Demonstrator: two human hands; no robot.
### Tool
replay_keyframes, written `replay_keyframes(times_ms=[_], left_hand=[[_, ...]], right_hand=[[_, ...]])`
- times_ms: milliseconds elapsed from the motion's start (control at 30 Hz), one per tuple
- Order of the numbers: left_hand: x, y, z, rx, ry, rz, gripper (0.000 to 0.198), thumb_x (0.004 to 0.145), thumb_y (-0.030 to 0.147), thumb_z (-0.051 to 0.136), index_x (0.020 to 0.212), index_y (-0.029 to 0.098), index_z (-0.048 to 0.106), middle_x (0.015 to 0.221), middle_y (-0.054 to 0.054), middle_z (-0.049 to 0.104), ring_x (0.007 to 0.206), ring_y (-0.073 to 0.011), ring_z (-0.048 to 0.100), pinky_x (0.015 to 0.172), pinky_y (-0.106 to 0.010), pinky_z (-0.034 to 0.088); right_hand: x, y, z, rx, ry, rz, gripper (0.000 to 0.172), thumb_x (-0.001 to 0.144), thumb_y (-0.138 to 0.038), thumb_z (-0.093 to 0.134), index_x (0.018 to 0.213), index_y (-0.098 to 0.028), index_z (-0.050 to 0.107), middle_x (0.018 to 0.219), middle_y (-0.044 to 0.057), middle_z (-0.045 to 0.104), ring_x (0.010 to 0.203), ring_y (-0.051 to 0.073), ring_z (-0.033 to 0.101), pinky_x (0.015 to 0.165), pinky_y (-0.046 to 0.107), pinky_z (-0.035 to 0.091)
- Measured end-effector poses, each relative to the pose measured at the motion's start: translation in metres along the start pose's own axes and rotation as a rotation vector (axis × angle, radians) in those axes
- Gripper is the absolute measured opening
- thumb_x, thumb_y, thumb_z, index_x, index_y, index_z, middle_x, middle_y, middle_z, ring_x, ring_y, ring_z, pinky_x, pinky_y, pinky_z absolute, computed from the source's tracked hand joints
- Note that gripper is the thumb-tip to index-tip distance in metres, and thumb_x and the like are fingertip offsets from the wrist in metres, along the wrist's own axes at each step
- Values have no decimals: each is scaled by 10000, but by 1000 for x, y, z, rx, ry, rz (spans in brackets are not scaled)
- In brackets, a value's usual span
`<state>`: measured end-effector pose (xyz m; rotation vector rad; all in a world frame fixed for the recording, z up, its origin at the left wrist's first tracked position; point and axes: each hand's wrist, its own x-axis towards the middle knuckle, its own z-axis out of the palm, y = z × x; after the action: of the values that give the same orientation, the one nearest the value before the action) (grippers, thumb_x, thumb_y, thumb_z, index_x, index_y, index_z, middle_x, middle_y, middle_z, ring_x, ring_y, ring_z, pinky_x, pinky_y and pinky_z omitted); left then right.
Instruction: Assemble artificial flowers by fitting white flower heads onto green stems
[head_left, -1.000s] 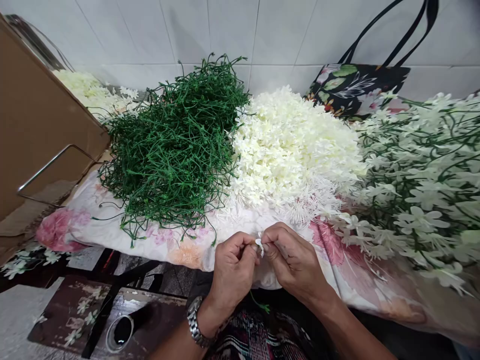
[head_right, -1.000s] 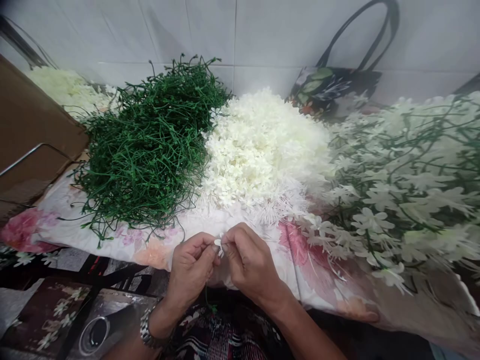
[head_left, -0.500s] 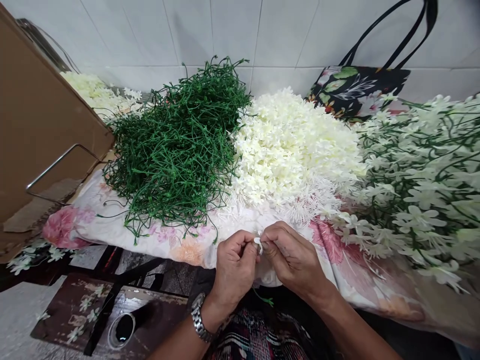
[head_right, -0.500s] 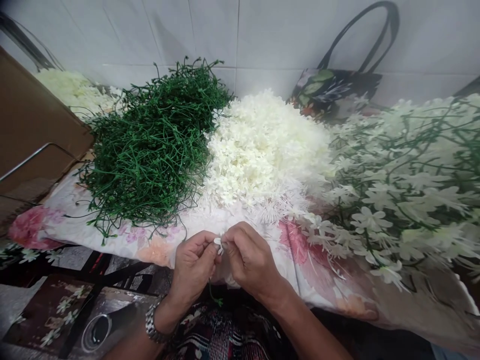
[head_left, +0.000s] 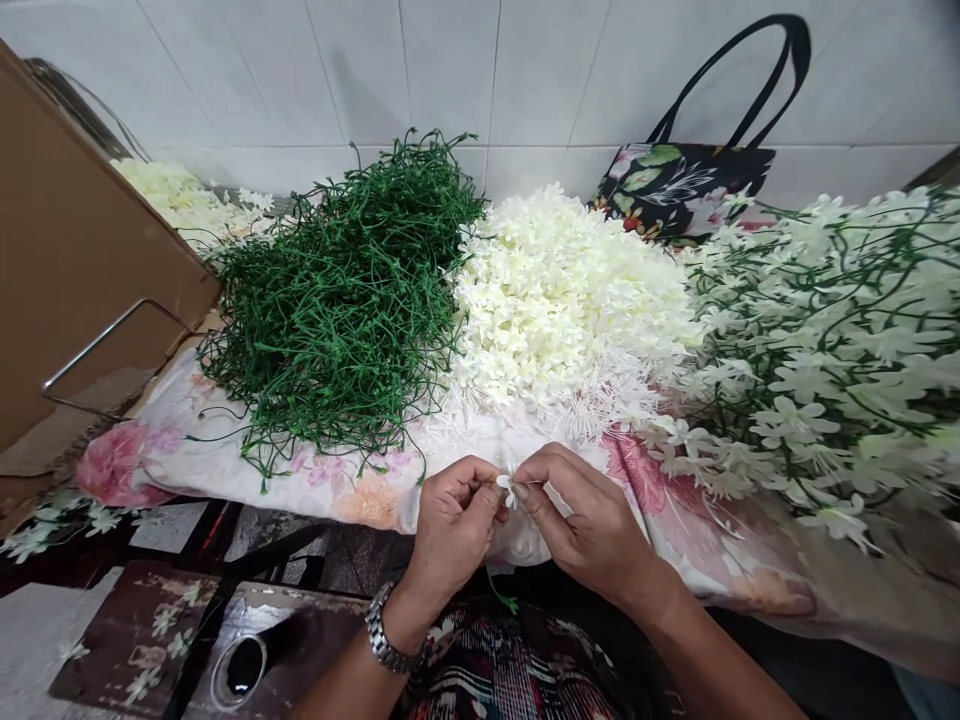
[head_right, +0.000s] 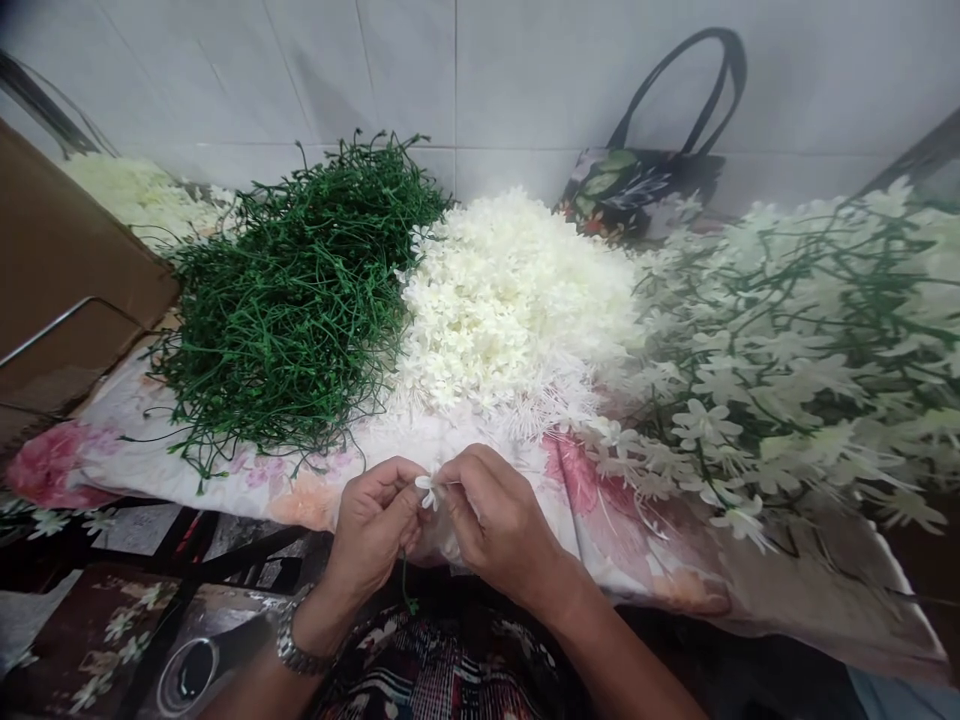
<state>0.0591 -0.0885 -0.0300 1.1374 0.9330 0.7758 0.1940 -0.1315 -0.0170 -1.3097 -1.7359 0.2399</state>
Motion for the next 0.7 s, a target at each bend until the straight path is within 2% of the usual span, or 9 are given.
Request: replay_keyframes(times_ms=[233, 700], left_hand=[[1, 7, 4, 102, 17, 11, 128, 695, 222, 540, 580, 167, 539, 454, 62, 483, 343, -47, 340, 365, -173, 293], [1, 10, 5, 123, -11, -6, 149, 688, 205, 509, 542, 173, 507, 435, 64, 451, 342, -50, 332, 363, -178, 274]], right_hand=[[-2, 5, 2, -49, -25, -28, 143, 868, -65, 414, 815, -179, 482, 694, 17, 500, 642, 127, 495, 579, 252, 445], [1, 6, -3, -92, -117, -55, 153, 878, -89, 397, 798, -189, 481, 681, 18, 533, 638, 136, 516, 563, 255, 444]])
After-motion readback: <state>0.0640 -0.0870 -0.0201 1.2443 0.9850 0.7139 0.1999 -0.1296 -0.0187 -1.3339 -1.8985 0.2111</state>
